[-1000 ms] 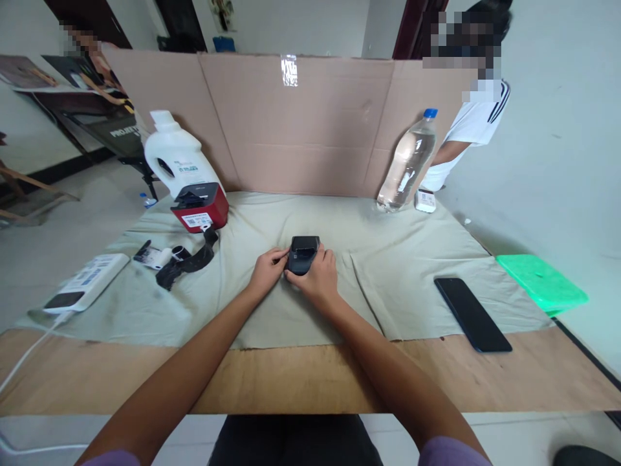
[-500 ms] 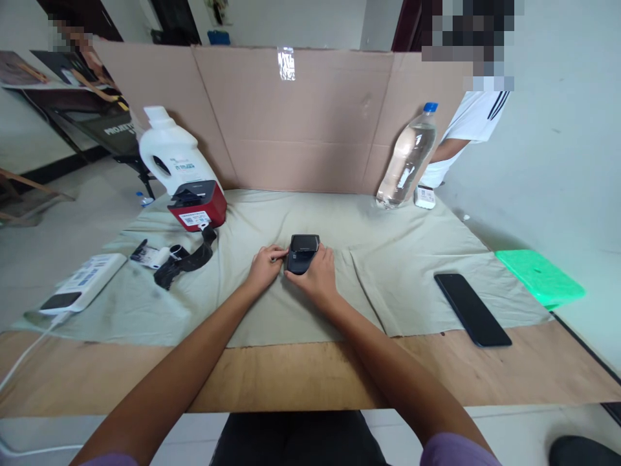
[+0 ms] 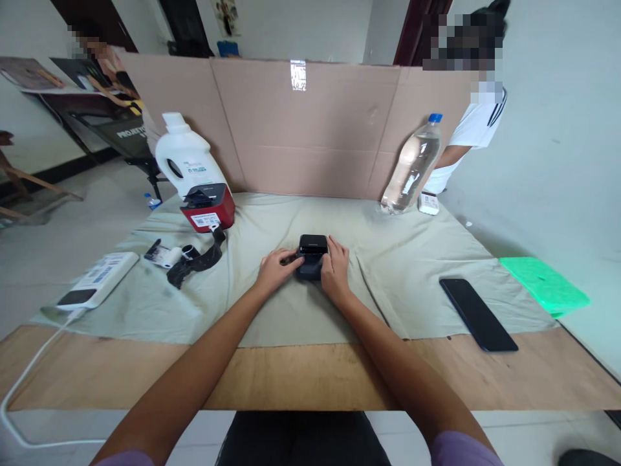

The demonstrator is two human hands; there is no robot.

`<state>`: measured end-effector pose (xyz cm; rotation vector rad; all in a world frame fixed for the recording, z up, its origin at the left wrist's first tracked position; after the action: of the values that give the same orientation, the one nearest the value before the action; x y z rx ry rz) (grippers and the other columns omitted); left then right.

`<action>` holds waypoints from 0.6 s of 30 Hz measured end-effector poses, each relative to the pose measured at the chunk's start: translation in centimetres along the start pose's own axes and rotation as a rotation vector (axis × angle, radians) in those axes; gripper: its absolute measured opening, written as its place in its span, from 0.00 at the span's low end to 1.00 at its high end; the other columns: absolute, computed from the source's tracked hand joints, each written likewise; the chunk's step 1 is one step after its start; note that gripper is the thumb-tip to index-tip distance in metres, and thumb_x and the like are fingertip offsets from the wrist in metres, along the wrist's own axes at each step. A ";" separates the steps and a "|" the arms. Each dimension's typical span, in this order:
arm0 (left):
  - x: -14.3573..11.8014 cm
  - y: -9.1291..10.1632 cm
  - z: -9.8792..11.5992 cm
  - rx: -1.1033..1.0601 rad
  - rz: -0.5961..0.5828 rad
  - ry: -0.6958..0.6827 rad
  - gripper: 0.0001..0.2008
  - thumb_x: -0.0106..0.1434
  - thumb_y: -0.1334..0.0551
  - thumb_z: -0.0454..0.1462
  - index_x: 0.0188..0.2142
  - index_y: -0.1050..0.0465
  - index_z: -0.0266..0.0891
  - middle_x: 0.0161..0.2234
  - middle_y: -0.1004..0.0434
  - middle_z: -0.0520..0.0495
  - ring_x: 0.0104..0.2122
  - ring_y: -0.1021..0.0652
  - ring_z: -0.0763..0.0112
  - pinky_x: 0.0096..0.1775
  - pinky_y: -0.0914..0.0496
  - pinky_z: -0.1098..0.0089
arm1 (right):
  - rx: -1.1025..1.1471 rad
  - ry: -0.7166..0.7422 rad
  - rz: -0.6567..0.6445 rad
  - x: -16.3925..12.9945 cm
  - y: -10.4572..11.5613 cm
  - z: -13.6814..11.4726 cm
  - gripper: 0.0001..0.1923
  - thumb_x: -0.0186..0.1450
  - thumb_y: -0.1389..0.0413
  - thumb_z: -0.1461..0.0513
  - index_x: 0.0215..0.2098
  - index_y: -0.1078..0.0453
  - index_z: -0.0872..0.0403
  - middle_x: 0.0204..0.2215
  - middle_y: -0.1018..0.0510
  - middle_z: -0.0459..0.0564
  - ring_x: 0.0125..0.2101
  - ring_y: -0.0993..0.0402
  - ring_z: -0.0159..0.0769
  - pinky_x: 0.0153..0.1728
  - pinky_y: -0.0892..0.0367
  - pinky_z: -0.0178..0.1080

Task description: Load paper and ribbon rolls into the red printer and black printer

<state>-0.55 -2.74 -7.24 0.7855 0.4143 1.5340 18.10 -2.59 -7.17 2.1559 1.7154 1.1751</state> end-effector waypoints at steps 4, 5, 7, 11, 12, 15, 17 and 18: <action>0.0 0.0 0.0 -0.005 -0.016 -0.001 0.20 0.64 0.36 0.53 0.50 0.19 0.49 0.46 0.18 0.46 0.50 0.23 0.56 0.54 0.34 0.58 | 0.063 0.029 -0.127 2.7 0.3 0.5 0.27 0.70 0.59 0.59 0.63 0.31 0.56 0.61 0.26 0.57 0.61 0.33 0.42 0.63 0.40 0.51; 0.0 0.0 0.0 -0.005 -0.019 0.006 0.20 0.64 0.36 0.53 0.51 0.19 0.49 0.47 0.18 0.46 0.51 0.23 0.56 0.54 0.34 0.58 | 0.076 0.032 -0.179 3.5 0.5 0.7 0.27 0.70 0.57 0.59 0.62 0.30 0.54 0.61 0.26 0.56 0.60 0.32 0.42 0.63 0.38 0.51; 0.0 0.1 0.0 -0.005 -0.023 0.015 0.21 0.64 0.37 0.53 0.51 0.20 0.49 0.48 0.18 0.45 0.52 0.24 0.55 0.55 0.35 0.57 | 0.105 0.038 -0.323 4.9 1.2 1.3 0.25 0.68 0.52 0.59 0.62 0.30 0.52 0.62 0.26 0.55 0.61 0.31 0.44 0.60 0.35 0.52; 0.0 0.0 0.0 -0.004 -0.030 0.014 0.22 0.64 0.37 0.54 0.52 0.20 0.50 0.48 0.18 0.46 0.52 0.24 0.54 0.55 0.36 0.56 | 0.178 0.055 -0.641 7.0 3.2 2.5 0.31 0.61 0.39 0.57 0.62 0.30 0.52 0.65 0.32 0.58 0.63 0.33 0.50 0.52 0.28 0.49; 0.1 0.0 0.0 -0.005 -0.030 0.013 0.22 0.64 0.37 0.55 0.52 0.20 0.50 0.48 0.18 0.46 0.52 0.24 0.54 0.56 0.36 0.56 | 0.185 0.058 -0.675 7.4 3.6 2.7 0.32 0.60 0.38 0.56 0.62 0.29 0.52 0.65 0.31 0.58 0.63 0.33 0.51 0.51 0.27 0.48; 0.1 0.0 -0.1 -0.007 -0.031 0.014 0.22 0.64 0.38 0.55 0.52 0.20 0.50 0.48 0.18 0.46 0.52 0.24 0.54 0.56 0.36 0.56 | 0.191 0.060 -0.670 8.4 4.1 2.4 0.30 0.61 0.38 0.54 0.60 0.28 0.51 0.59 0.24 0.57 0.56 0.26 0.49 0.50 0.28 0.48; 0.1 -0.1 -0.1 -0.008 -0.030 0.017 0.22 0.64 0.37 0.55 0.51 0.19 0.51 0.48 0.18 0.46 0.52 0.24 0.54 0.56 0.36 0.56 | 0.192 0.038 -0.595 9.2 3.8 2.0 0.25 0.64 0.42 0.51 0.56 0.26 0.53 0.52 0.20 0.56 0.49 0.22 0.46 0.47 0.27 0.46; 0.1 -0.1 -0.2 -0.010 -0.026 0.019 0.22 0.64 0.37 0.55 0.51 0.19 0.51 0.48 0.18 0.46 0.52 0.24 0.54 0.56 0.36 0.56 | 0.184 0.009 -0.541 9.6 3.4 1.8 0.23 0.66 0.45 0.50 0.52 0.24 0.54 0.47 0.18 0.55 0.45 0.20 0.44 0.44 0.27 0.44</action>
<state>-0.59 -2.61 -7.39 0.7560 0.4292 1.5189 22.26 5.36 -1.96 1.5931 2.2833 0.9045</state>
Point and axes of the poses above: each hand's wrist, its own x-axis towards the middle knuckle, its own y-axis out of the back of the hand, z = x × y, the point moved 1 cm from there along x, towards the middle knuckle
